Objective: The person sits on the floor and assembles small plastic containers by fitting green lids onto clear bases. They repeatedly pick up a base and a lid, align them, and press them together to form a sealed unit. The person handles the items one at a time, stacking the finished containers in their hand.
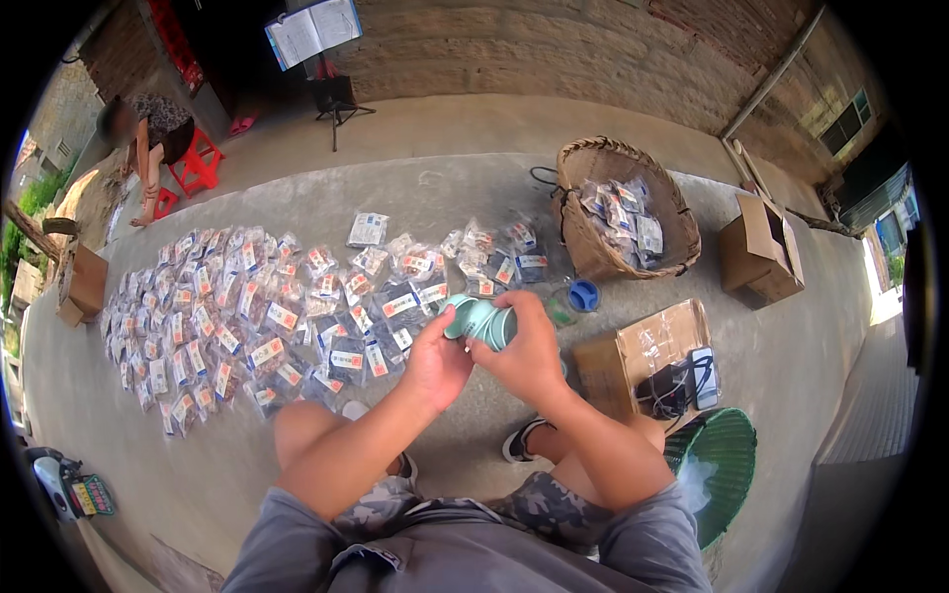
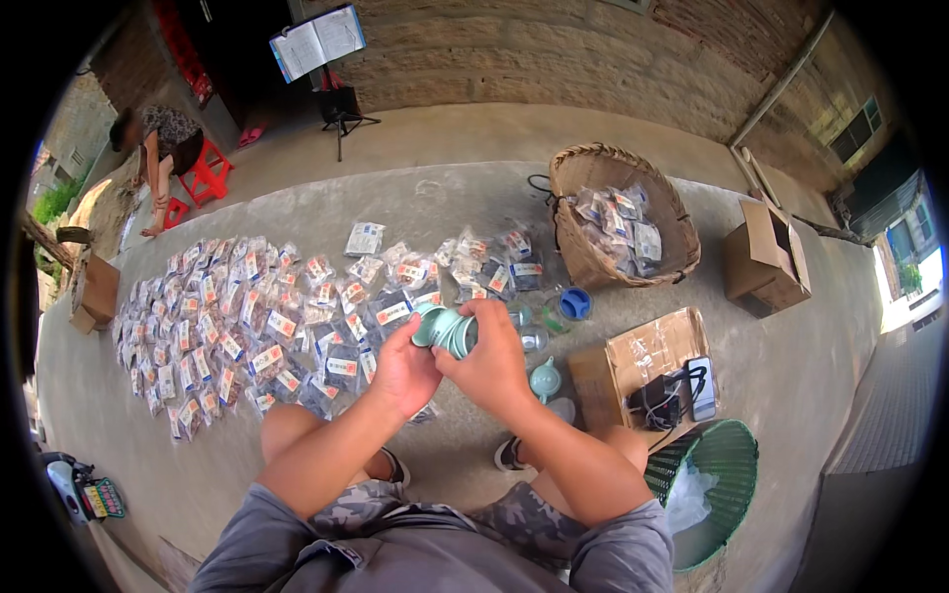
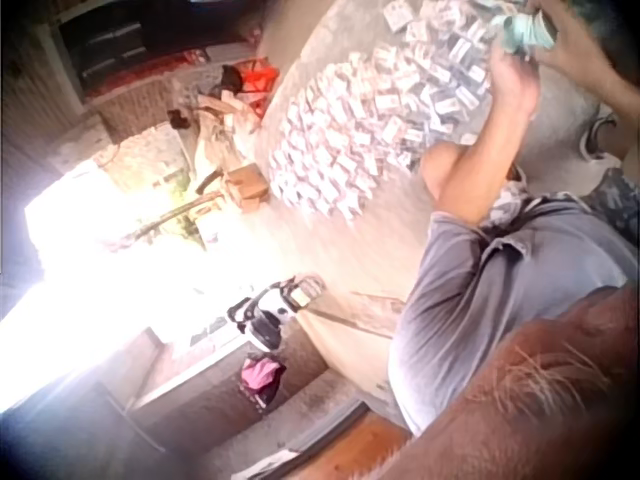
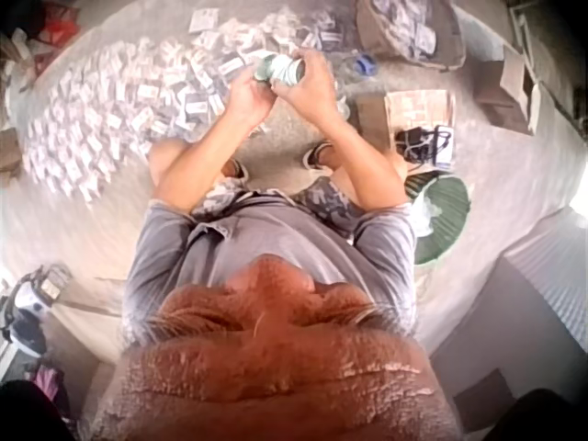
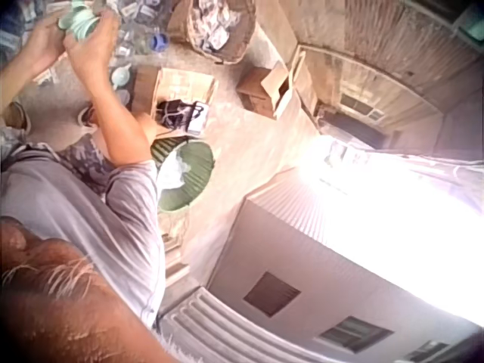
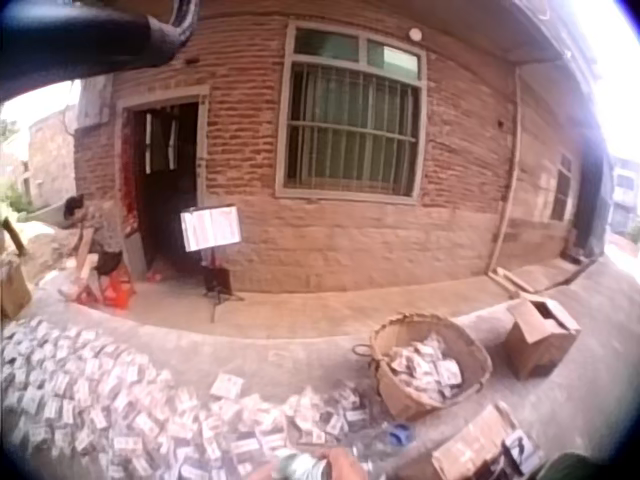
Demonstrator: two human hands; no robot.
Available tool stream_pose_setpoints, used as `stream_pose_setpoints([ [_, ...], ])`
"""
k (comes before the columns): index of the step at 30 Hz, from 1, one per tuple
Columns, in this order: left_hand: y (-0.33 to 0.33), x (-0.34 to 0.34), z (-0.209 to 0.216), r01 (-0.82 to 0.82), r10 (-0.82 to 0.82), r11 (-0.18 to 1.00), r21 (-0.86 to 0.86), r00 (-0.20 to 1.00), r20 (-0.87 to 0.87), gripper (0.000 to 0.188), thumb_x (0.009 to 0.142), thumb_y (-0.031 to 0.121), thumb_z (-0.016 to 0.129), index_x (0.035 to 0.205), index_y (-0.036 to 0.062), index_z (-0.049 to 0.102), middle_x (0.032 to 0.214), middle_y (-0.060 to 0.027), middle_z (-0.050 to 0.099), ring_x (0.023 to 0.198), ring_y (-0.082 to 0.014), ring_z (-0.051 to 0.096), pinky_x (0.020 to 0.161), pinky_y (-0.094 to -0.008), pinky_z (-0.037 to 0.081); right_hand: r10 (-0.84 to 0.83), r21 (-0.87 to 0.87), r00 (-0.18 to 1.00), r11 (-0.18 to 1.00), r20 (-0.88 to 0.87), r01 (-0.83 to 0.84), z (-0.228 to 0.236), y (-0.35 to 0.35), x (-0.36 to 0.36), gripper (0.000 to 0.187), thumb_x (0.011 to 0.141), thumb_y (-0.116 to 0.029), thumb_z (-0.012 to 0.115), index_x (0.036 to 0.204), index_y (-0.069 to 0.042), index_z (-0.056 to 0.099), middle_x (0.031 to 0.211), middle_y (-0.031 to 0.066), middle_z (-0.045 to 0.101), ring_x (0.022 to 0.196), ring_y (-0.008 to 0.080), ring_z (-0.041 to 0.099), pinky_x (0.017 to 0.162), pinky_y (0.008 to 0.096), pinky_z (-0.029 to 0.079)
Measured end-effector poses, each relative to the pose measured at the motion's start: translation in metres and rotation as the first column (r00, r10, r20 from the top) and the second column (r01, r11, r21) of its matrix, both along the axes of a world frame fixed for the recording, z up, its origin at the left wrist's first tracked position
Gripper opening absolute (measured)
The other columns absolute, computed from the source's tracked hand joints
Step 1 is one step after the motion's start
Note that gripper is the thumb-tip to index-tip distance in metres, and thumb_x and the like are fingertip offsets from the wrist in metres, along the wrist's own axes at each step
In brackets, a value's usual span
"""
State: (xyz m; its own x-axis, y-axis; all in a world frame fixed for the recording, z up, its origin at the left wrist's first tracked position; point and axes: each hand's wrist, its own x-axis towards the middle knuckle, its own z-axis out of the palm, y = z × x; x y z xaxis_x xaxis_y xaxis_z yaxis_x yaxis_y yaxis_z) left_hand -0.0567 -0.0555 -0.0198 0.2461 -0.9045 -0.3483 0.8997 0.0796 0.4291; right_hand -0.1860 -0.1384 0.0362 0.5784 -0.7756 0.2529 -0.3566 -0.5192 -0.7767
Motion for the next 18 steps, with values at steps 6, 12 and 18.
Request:
stream_pose_setpoints([
  [6, 0.002, 0.0, 0.003, 0.007, -0.015, 0.996, -0.093, 0.996, -0.088, 0.044, 0.103, 0.033, 0.061, 0.136, 0.0043, 0.056, 0.134, -0.0113, 0.064, 0.129, -0.0263, 0.059, 0.113, -0.0461, 0.045, 0.155, -0.301, 0.957, 0.926, -0.247, -0.228, 0.013, 0.014, 0.003, 0.057, 0.071, -0.009, 0.086, 0.122, -0.007, 0.061, 0.124, 0.0161, 0.058, 0.109, 0.0407, 0.06, 0.089, 0.047, 0.054],
  [12, 0.007, 0.001, 0.009, 0.075, -0.061, 0.993, 0.096, 0.989, -0.136, 0.051, 0.105, 0.049, 0.058, 0.133, 0.007, 0.06, 0.132, -0.0123, 0.067, 0.127, -0.0259, 0.063, 0.11, -0.0473, 0.049, 0.289, -0.175, 0.956, 0.94, -0.043, -0.292, 0.007, 0.017, 0.007, 0.065, 0.066, -0.007, 0.092, 0.123, -0.008, 0.061, 0.125, 0.0169, 0.055, 0.114, 0.0416, 0.057, 0.094, 0.0487, 0.052],
  [18, 0.001, 0.002, 0.003, 0.013, -0.013, 1.0, 0.0, 0.987, -0.162, 0.051, 0.103, 0.05, 0.064, 0.131, 0.0068, 0.061, 0.128, -0.0118, 0.068, 0.12, -0.0253, 0.067, 0.107, -0.0445, 0.053, 0.195, -0.285, 0.979, 0.943, 0.055, -0.172, -0.004, 0.011, 0.009, 0.068, 0.064, -0.008, 0.094, 0.123, -0.008, 0.06, 0.126, 0.0169, 0.056, 0.114, 0.0419, 0.057, 0.096, 0.0503, 0.049],
])
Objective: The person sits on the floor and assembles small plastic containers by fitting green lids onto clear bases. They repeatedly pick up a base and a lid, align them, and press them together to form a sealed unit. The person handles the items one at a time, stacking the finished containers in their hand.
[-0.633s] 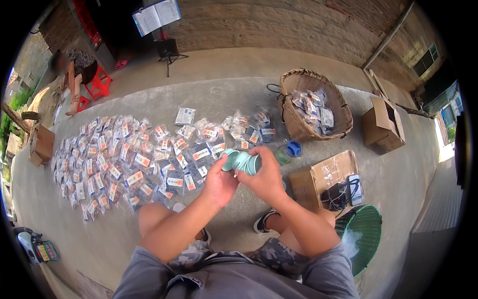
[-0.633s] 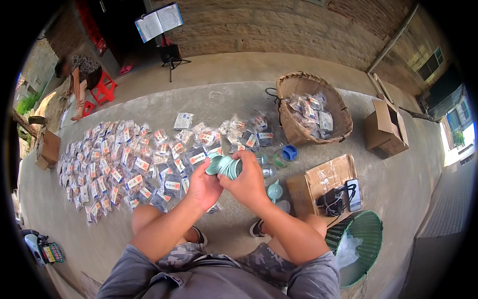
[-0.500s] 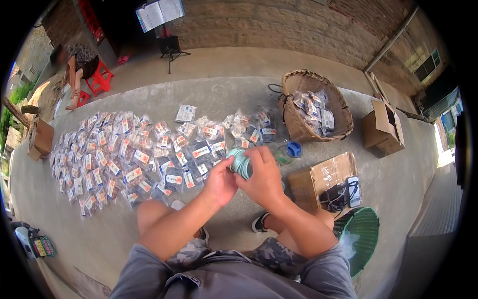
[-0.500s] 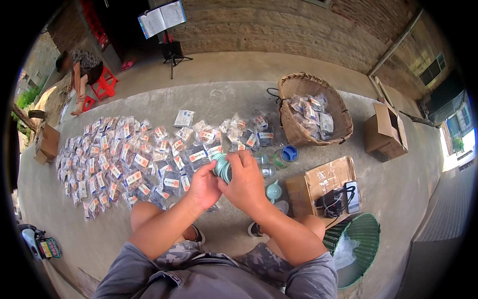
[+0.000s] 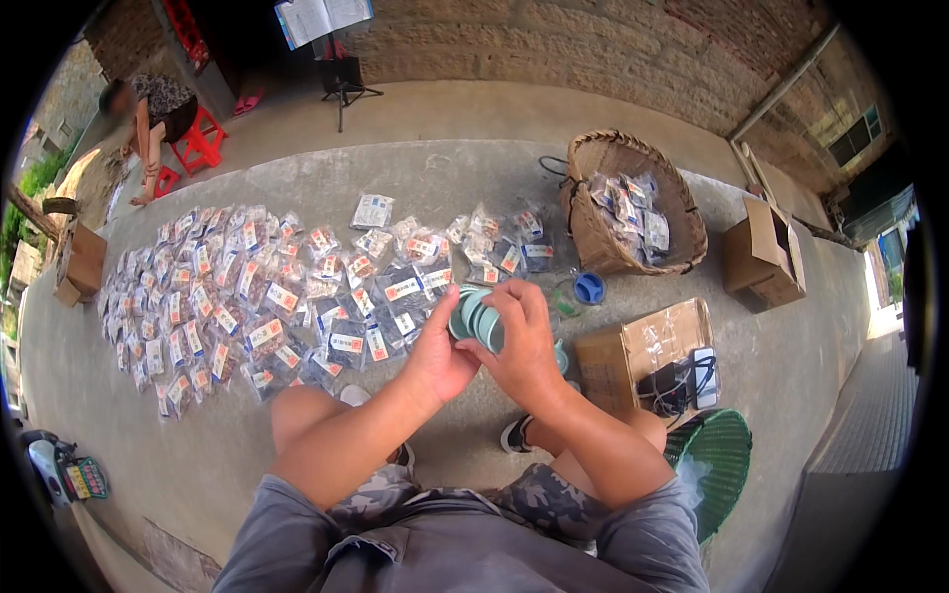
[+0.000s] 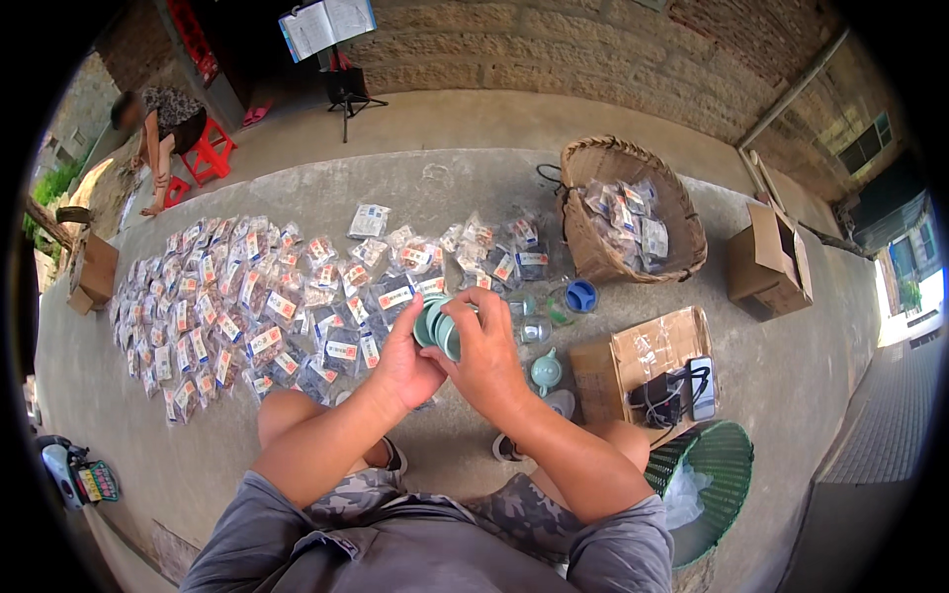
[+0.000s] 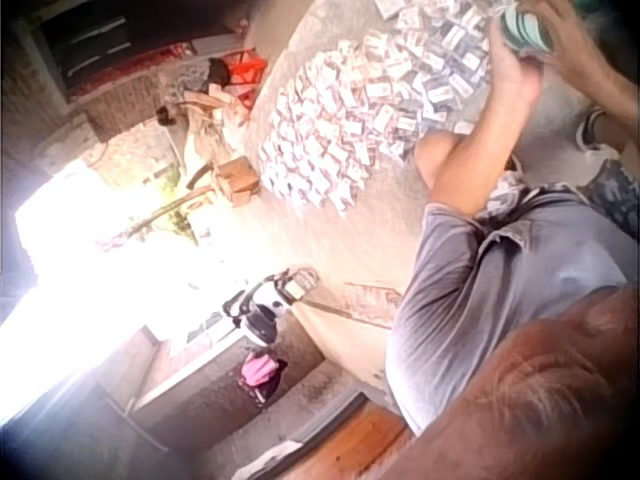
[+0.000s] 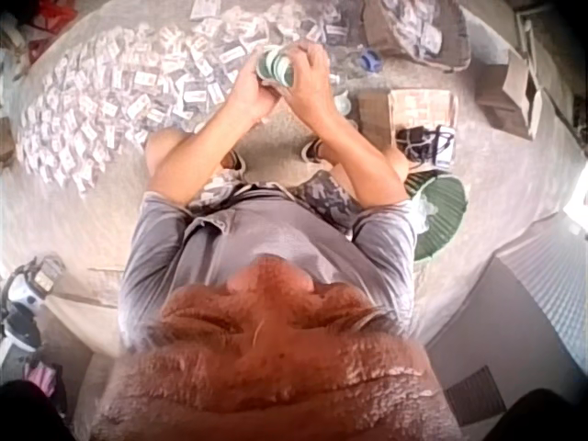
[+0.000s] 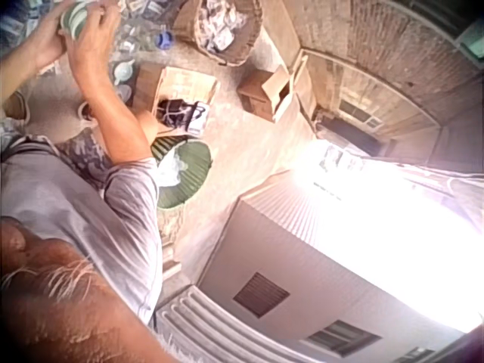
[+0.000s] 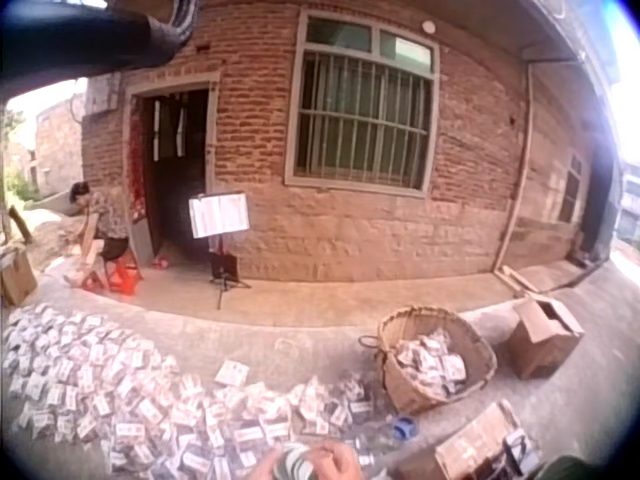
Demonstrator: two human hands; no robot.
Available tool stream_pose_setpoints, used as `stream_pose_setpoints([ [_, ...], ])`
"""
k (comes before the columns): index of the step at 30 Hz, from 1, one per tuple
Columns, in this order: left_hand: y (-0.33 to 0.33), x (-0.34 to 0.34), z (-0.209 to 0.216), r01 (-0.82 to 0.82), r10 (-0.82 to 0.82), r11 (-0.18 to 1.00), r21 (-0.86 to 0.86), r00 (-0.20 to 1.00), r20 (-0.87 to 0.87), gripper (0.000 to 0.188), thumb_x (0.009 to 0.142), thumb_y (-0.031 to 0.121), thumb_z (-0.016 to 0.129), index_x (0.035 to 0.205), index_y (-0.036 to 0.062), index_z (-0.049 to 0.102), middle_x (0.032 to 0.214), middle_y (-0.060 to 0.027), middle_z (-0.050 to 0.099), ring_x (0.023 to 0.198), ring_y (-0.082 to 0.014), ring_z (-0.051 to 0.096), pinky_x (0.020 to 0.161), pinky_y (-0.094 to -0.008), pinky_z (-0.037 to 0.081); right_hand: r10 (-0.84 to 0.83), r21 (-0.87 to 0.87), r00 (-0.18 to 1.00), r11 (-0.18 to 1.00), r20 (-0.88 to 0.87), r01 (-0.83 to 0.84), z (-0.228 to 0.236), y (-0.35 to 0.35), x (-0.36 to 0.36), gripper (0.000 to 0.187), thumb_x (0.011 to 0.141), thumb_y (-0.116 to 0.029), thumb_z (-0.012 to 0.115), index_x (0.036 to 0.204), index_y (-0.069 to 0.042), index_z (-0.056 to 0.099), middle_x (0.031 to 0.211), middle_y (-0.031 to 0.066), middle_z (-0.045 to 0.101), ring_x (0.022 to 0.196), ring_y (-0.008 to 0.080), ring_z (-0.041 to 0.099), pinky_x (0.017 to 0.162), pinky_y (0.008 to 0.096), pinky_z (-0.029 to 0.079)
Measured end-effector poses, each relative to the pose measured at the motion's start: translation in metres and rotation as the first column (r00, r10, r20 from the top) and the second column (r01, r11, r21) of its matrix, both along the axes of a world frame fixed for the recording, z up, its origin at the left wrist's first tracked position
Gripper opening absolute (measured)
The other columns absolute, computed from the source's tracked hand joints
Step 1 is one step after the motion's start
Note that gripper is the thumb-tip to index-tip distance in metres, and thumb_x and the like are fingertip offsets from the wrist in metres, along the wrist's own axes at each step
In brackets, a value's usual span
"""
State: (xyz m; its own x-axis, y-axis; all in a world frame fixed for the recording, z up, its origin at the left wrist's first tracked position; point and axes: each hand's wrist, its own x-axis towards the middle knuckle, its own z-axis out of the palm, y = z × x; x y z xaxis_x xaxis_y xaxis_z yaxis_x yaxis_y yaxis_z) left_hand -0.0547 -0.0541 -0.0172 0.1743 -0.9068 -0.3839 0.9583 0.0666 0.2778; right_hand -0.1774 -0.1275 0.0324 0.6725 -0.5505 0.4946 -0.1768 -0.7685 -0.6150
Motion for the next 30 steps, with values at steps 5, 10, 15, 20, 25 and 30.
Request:
stream_pose_setpoints([
  [5, 0.007, 0.003, 0.003, 0.028, -0.029, 0.998, 0.05, 1.0, 0.009, 0.042, 0.099, 0.039, 0.073, 0.124, 0.0079, 0.062, 0.122, -0.0096, 0.07, 0.114, -0.0232, 0.069, 0.103, -0.0416, 0.056, 0.128, -0.106, 0.989, 0.985, -0.074, -0.135, -0.003, 0.002, -0.003, 0.068, 0.064, -0.01, 0.094, 0.123, -0.009, 0.06, 0.127, 0.0163, 0.056, 0.115, 0.0416, 0.057, 0.097, 0.0506, 0.049],
  [10, 0.008, 0.008, -0.001, -0.044, 0.04, 0.997, 0.059, 0.997, 0.07, 0.034, 0.096, 0.028, 0.075, 0.121, 0.0072, 0.063, 0.117, -0.0089, 0.071, 0.11, -0.0228, 0.069, 0.101, -0.0405, 0.057, 0.063, -0.101, 0.996, 0.993, -0.055, -0.068, 0.004, 0.002, -0.003, 0.072, 0.065, -0.015, 0.095, 0.126, -0.008, 0.058, 0.127, 0.0165, 0.056, 0.115, 0.0408, 0.059, 0.093, 0.0493, 0.052],
  [15, 0.007, 0.003, 0.006, -0.107, 0.108, 0.994, -0.005, 0.993, 0.05, 0.03, 0.095, 0.021, 0.073, 0.12, 0.0059, 0.063, 0.117, -0.0086, 0.07, 0.11, -0.023, 0.069, 0.101, -0.0402, 0.057, -0.015, 0.105, 0.997, 0.994, -0.082, 0.024, 0.003, -0.001, -0.004, 0.078, 0.072, -0.025, 0.095, 0.133, -0.005, 0.052, 0.127, 0.0189, 0.054, 0.115, 0.0434, 0.058, 0.093, 0.0508, 0.052],
  [20, 0.005, 0.005, -0.003, -0.097, 0.098, 0.995, -0.013, 0.992, 0.08, 0.039, 0.095, 0.024, 0.076, 0.127, 0.0111, 0.057, 0.121, -0.0074, 0.066, 0.115, -0.0228, 0.066, 0.104, -0.0424, 0.056, -0.012, 0.261, 0.993, 0.964, -0.118, 0.043, -0.004, 0.002, -0.001, 0.079, 0.079, -0.032, 0.092, 0.137, -0.003, 0.047, 0.129, 0.0218, 0.051, 0.115, 0.0462, 0.058, 0.094, 0.0501, 0.053],
  [25, 0.004, 0.007, -0.015, -0.001, 0.002, 1.0, -0.025, 0.998, 0.064, 0.065, 0.091, 0.052, 0.079, 0.133, 0.007, 0.059, 0.127, -0.011, 0.068, 0.121, -0.0251, 0.066, 0.108, -0.0437, 0.055, 0.056, 0.074, 0.992, 0.996, -0.114, -0.048, 0.006, 0.005, -0.004, 0.073, 0.079, -0.033, 0.091, 0.134, -0.005, 0.053, 0.129, 0.0198, 0.054, 0.11, 0.0424, 0.063, 0.089, 0.0482, 0.056],
  [30, 0.008, 0.002, -0.014, 0.062, -0.063, 0.998, 0.008, 0.997, 0.053, 0.066, 0.092, 0.054, 0.078, 0.134, 0.0068, 0.058, 0.127, -0.0109, 0.067, 0.122, -0.0256, 0.066, 0.108, -0.0444, 0.055, 0.111, -0.17, 0.973, 0.974, -0.204, -0.147, 0.018, -0.002, -0.009, 0.072, 0.073, -0.034, 0.091, 0.132, -0.008, 0.059, 0.129, 0.0155, 0.058, 0.11, 0.0386, 0.064, 0.088, 0.0479, 0.057],
])
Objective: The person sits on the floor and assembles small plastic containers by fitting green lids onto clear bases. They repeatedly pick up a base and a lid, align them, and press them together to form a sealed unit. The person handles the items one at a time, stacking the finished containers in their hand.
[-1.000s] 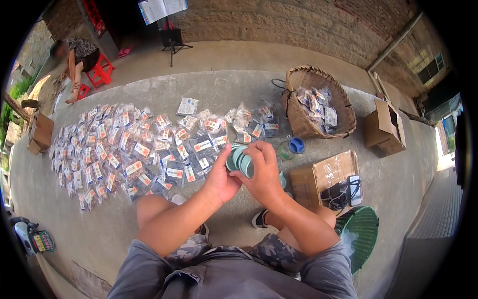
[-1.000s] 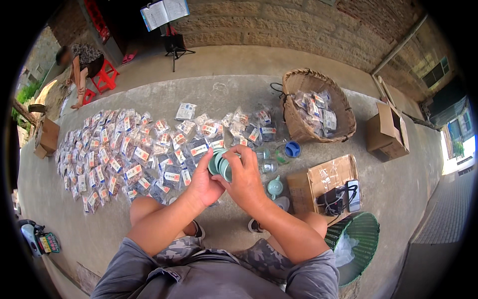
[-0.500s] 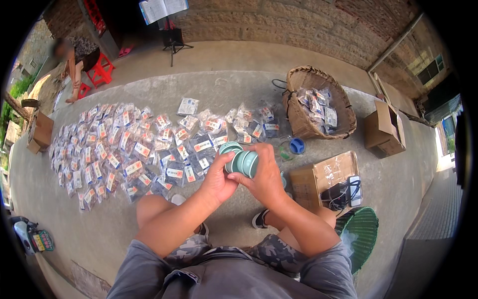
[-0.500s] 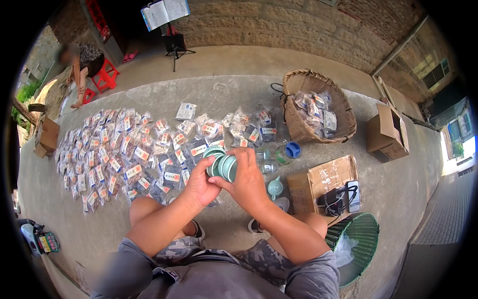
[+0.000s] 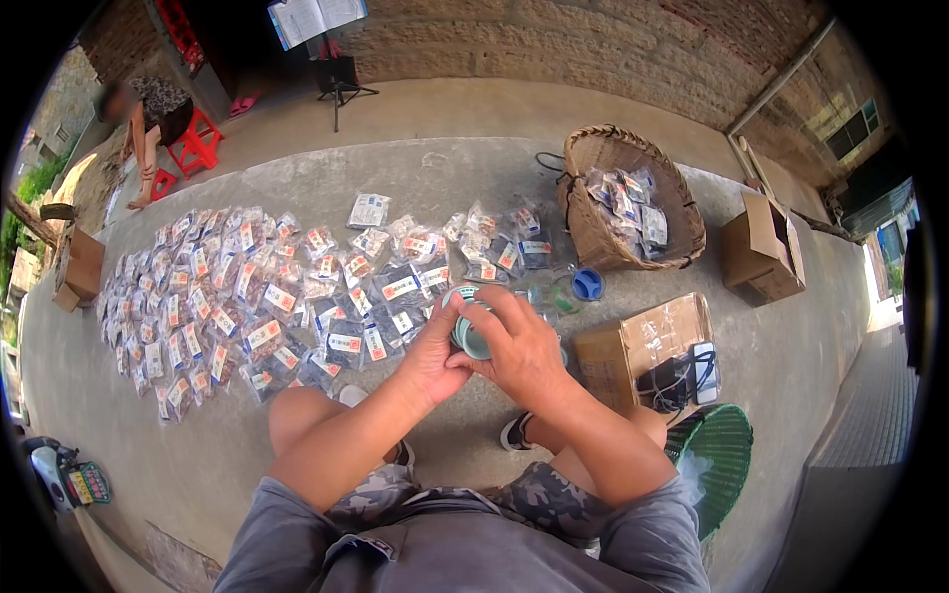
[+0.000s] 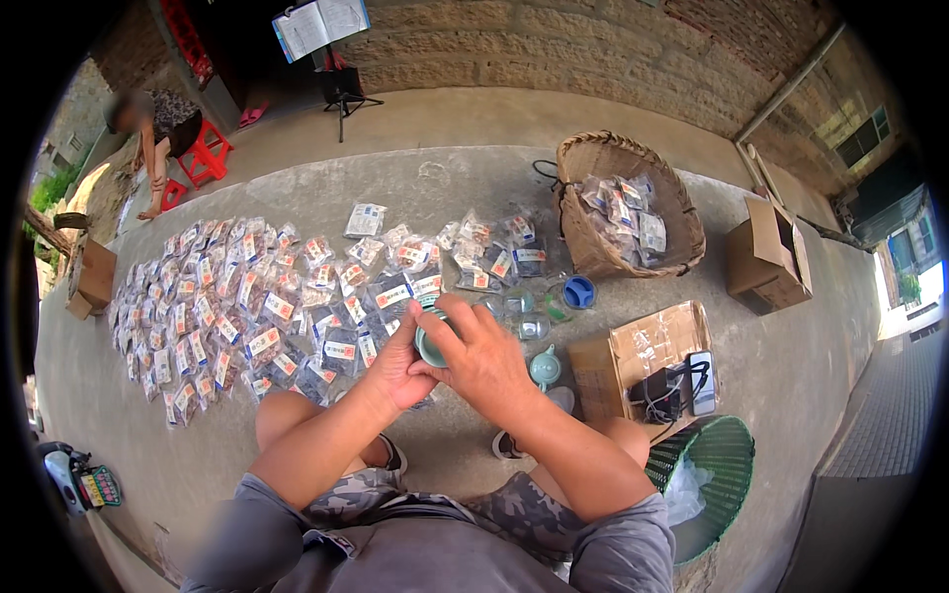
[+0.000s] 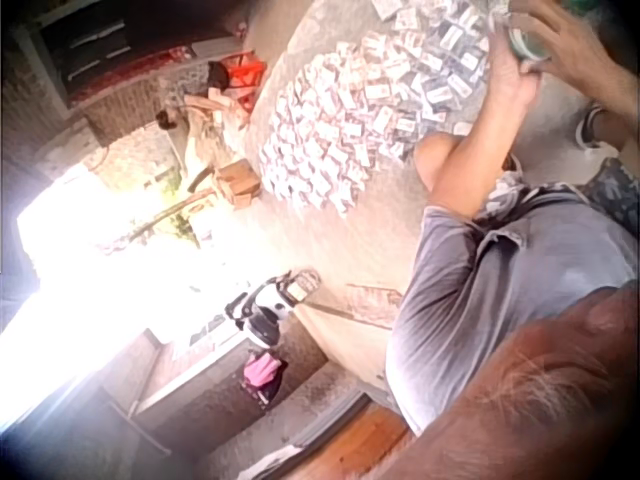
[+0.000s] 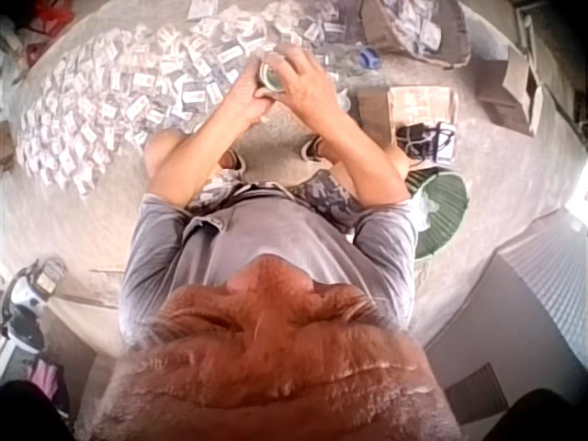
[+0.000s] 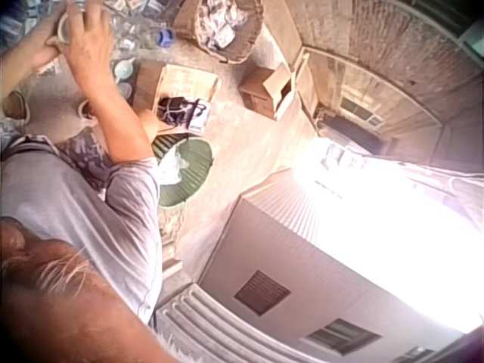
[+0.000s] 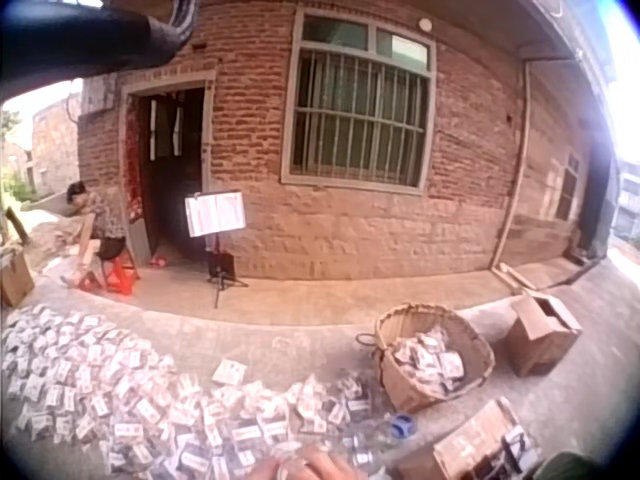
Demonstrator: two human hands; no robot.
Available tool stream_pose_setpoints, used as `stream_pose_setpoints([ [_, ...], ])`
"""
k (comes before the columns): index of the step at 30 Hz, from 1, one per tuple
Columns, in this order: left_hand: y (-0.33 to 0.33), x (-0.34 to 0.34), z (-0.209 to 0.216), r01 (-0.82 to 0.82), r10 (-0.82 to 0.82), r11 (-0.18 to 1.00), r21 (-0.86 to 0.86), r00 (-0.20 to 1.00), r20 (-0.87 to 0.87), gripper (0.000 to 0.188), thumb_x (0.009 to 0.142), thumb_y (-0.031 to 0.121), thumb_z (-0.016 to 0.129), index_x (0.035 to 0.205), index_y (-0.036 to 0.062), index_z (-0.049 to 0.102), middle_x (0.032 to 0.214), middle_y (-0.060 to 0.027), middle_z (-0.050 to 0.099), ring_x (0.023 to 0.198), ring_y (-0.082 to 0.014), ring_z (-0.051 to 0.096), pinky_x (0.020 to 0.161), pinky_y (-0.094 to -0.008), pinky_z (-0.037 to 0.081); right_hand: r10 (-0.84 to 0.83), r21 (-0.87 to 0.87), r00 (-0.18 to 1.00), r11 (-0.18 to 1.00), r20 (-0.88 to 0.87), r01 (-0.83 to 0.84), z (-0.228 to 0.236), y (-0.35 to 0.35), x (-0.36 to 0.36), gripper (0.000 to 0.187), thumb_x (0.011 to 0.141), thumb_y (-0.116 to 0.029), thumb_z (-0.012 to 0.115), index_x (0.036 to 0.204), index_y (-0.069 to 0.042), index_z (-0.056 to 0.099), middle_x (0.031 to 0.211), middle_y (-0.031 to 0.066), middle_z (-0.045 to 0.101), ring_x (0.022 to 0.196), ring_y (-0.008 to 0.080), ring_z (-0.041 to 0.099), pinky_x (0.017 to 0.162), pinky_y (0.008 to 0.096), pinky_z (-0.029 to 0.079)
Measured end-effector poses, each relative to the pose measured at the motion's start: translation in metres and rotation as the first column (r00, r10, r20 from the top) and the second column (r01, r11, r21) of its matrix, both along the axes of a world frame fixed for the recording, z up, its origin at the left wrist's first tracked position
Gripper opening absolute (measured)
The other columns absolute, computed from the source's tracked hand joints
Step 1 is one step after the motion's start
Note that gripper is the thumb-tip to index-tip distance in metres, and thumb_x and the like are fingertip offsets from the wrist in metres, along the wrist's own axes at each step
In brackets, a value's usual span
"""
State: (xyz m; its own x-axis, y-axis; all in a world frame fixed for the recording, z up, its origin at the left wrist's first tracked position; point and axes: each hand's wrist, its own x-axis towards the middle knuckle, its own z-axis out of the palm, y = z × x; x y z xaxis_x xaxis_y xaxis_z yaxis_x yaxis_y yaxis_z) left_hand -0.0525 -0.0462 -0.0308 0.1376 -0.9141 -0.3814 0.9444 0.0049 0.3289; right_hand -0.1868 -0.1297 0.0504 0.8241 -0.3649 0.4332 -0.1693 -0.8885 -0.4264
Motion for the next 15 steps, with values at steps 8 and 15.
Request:
stream_pose_setpoints([
  [8, -0.005, 0.004, 0.022, -0.133, 0.137, 0.99, -0.035, 0.983, 0.12, 0.052, 0.095, 0.017, 0.077, 0.14, 0.0151, 0.051, 0.127, -0.0071, 0.062, 0.118, -0.0219, 0.063, 0.1, -0.0381, 0.057, -0.155, 0.192, 0.973, 0.974, 0.173, 0.121, -0.015, -0.002, 0.002, 0.082, 0.072, -0.034, 0.094, 0.136, -0.005, 0.052, 0.128, 0.0197, 0.064, 0.112, 0.041, 0.065, 0.093, 0.0472, 0.055],
  [15, 0.001, -0.008, 0.033, -0.251, 0.279, 0.959, -0.134, 0.92, 0.276, 0.055, 0.096, 0.014, 0.077, 0.141, 0.0181, 0.045, 0.134, -0.0068, 0.056, 0.12, -0.0201, 0.058, 0.102, -0.0391, 0.054, -0.194, 0.5, 0.977, 0.857, 0.086, 0.126, -0.007, 0.007, 0.004, 0.077, 0.077, -0.026, 0.093, 0.137, -0.003, 0.051, 0.126, 0.0191, 0.065, 0.114, 0.0404, 0.065, 0.096, 0.0458, 0.053],
])
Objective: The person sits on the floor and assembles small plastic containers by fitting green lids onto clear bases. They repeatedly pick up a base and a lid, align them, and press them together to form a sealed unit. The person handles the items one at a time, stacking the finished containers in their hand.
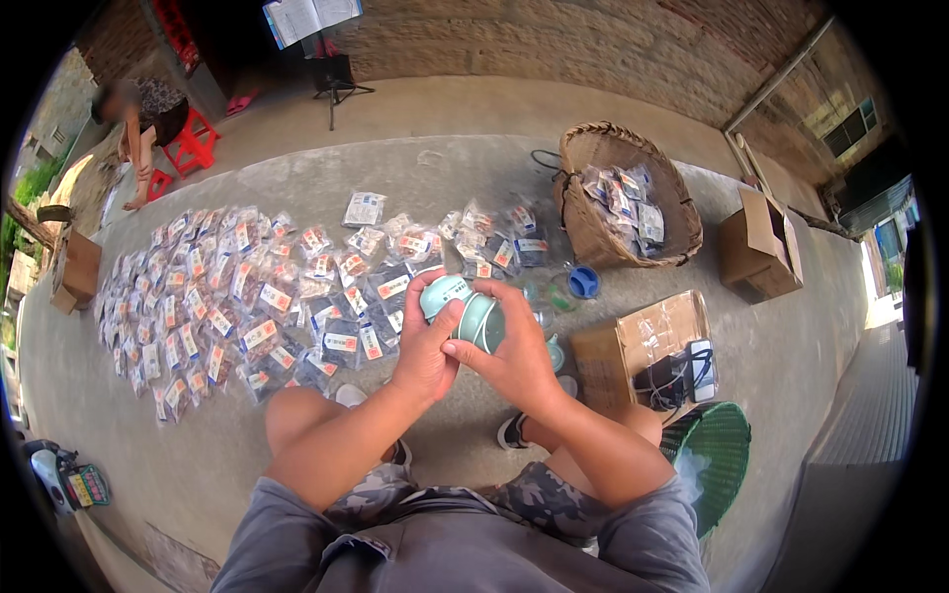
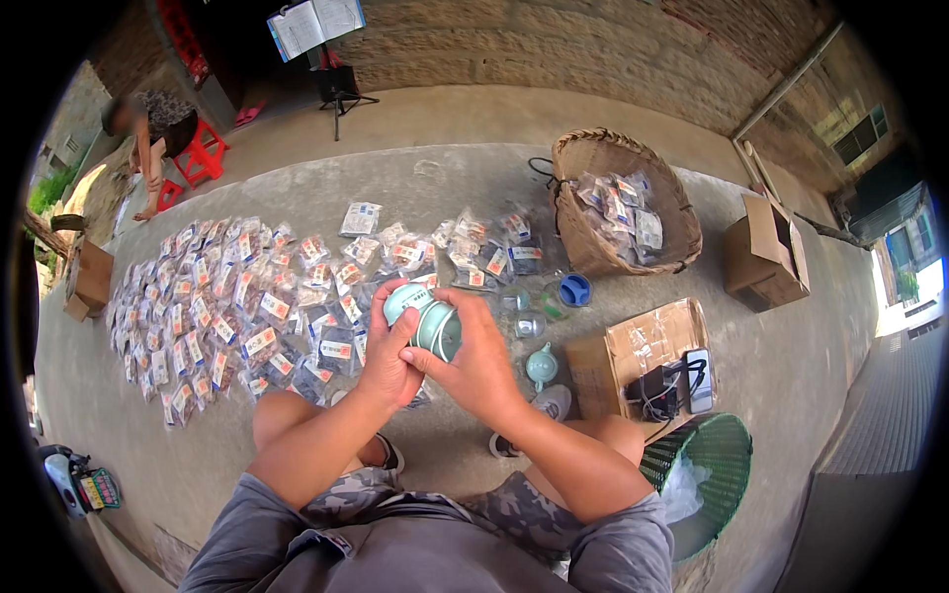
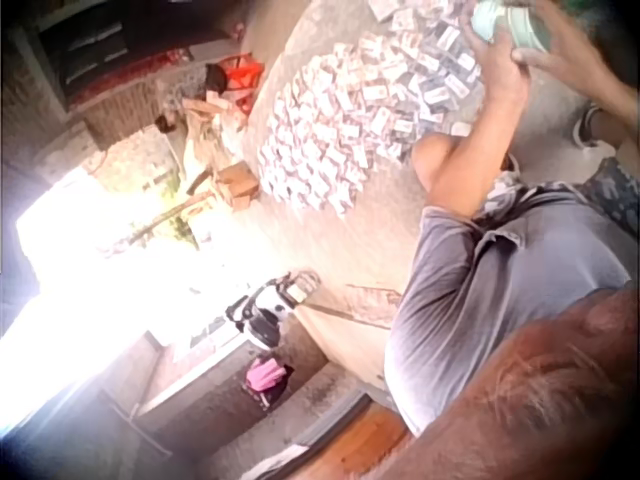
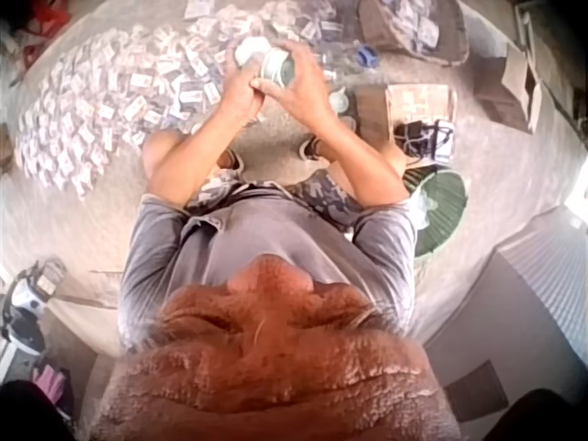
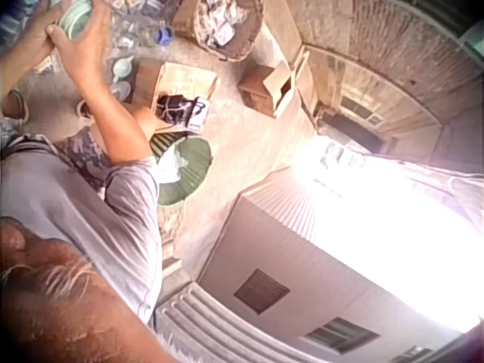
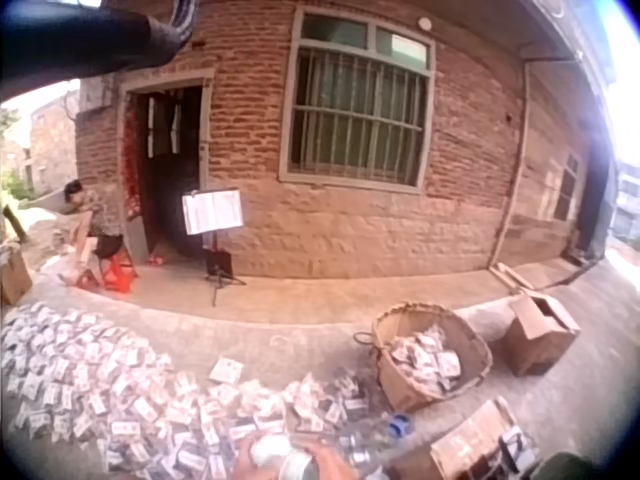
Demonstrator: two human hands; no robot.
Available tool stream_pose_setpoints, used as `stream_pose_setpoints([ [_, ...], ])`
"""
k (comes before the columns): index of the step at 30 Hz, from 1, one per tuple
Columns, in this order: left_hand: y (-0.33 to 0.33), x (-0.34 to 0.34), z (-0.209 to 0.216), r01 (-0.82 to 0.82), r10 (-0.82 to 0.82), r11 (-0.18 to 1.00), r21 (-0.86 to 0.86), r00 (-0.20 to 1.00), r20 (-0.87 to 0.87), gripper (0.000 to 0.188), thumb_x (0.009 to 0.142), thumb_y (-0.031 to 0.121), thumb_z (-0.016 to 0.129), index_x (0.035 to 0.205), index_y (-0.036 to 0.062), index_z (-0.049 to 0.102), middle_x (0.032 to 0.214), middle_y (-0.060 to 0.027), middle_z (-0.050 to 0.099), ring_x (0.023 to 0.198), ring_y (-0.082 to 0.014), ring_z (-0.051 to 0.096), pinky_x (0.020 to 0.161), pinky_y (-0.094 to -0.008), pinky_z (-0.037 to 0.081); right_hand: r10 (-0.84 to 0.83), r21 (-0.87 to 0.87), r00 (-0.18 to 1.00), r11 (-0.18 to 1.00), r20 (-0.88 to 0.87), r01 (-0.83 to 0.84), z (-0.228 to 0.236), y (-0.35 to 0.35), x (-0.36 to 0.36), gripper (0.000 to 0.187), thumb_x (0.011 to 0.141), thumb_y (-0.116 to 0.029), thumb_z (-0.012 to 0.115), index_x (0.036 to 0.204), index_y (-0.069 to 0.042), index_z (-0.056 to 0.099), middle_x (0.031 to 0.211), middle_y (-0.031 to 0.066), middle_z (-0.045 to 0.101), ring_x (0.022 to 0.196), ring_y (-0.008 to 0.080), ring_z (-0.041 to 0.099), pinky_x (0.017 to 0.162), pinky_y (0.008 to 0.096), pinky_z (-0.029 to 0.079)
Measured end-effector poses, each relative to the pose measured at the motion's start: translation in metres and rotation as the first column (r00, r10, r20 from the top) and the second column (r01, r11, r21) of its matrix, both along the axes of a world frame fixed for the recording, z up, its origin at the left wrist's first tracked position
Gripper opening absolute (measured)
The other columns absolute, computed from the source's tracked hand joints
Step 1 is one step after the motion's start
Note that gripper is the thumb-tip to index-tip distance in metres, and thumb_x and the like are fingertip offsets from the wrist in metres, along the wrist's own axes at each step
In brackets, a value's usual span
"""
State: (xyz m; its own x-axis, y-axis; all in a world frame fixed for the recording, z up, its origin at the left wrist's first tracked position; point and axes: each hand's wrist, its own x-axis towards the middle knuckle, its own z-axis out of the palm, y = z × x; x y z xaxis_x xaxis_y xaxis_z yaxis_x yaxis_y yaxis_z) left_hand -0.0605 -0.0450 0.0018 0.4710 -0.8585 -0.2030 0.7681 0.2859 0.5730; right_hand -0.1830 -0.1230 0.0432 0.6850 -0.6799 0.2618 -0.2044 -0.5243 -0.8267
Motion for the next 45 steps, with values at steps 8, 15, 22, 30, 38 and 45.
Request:
stream_pose_setpoints([
  [8, -0.002, 0.0, 0.004, -0.032, 0.035, 0.996, -0.086, 0.999, 0.034, 0.047, 0.102, 0.027, 0.073, 0.14, 0.0173, 0.047, 0.141, -0.0071, 0.054, 0.127, -0.0204, 0.054, 0.109, -0.0397, 0.048, -0.143, 0.933, 0.98, 0.349, 0.14, -0.082, 0.011, -0.004, 0.002, 0.066, 0.083, -0.014, 0.088, 0.137, -0.012, 0.05, 0.119, 0.0063, 0.065, 0.113, 0.0196, 0.064, 0.075, 0.038, 0.059],
  [15, -0.008, 0.003, 0.012, -0.049, 0.049, 0.999, 0.006, 0.996, 0.072, 0.044, 0.108, 0.039, 0.058, 0.142, 0.0114, 0.05, 0.134, -0.01, 0.061, 0.126, -0.0234, 0.059, 0.11, -0.0436, 0.048, -0.163, 0.749, 0.963, 0.661, 0.213, -0.053, -0.011, 0.001, 0.004, 0.059, 0.082, -0.009, 0.087, 0.128, -0.009, 0.052, 0.121, 0.0085, 0.064, 0.108, 0.0205, 0.064, 0.078, 0.0361, 0.057],
  [22, -0.007, 0.007, 0.004, 0.039, -0.034, 0.999, 0.021, 0.978, -0.204, 0.052, 0.108, 0.053, 0.052, 0.131, 0.0065, 0.06, 0.125, -0.0081, 0.068, 0.12, -0.0214, 0.064, 0.11, -0.0402, 0.049, 0.022, -0.397, 0.995, 0.918, 0.097, 0.018, -0.016, -0.001, 0.013, 0.063, 0.068, -0.003, 0.085, 0.125, -0.008, 0.059, 0.129, 0.0146, 0.063, 0.111, 0.0382, 0.063, 0.092, 0.0433, 0.055],
  [30, -0.002, 0.009, -0.014, 0.143, -0.117, 0.987, 0.072, 0.951, -0.285, 0.054, 0.102, 0.055, 0.066, 0.128, 0.0076, 0.061, 0.124, -0.0074, 0.068, 0.119, -0.022, 0.065, 0.108, -0.0413, 0.052, 0.088, -0.462, 0.996, 0.884, 0.005, -0.076, -0.011, 0.001, 0.009, 0.064, 0.067, -0.007, 0.09, 0.127, -0.011, 0.067, 0.131, 0.0146, 0.059, 0.113, 0.0386, 0.061, 0.093, 0.0459, 0.055],
  [38, -0.006, 0.011, -0.022, 0.095, -0.072, 0.988, 0.119, 0.979, -0.189, 0.045, 0.106, 0.048, 0.06, 0.132, 0.0111, 0.058, 0.128, -0.0075, 0.067, 0.121, -0.0218, 0.065, 0.108, -0.0429, 0.052, -0.022, -0.182, 1.0, 0.983, 0.0, 0.022, -0.018, 0.002, 0.017, 0.075, 0.07, -0.013, 0.092, 0.136, -0.006, 0.059, 0.129, 0.0186, 0.057, 0.118, 0.0415, 0.058, 0.1, 0.0482, 0.049],
  [45, -0.008, 0.009, -0.01, 0.081, -0.084, 0.996, -0.023, 0.974, -0.209, 0.045, 0.105, 0.039, 0.061, 0.142, 0.0136, 0.052, 0.134, -0.0052, 0.063, 0.129, -0.0244, 0.058, 0.113, -0.0477, 0.044, -0.095, 0.306, 0.992, 0.95, 0.081, 0.066, -0.021, -0.005, 0.011, 0.063, 0.087, -0.024, 0.088, 0.138, -0.006, 0.055, 0.128, 0.0107, 0.062, 0.117, 0.0241, 0.061, 0.092, 0.0385, 0.054],
])
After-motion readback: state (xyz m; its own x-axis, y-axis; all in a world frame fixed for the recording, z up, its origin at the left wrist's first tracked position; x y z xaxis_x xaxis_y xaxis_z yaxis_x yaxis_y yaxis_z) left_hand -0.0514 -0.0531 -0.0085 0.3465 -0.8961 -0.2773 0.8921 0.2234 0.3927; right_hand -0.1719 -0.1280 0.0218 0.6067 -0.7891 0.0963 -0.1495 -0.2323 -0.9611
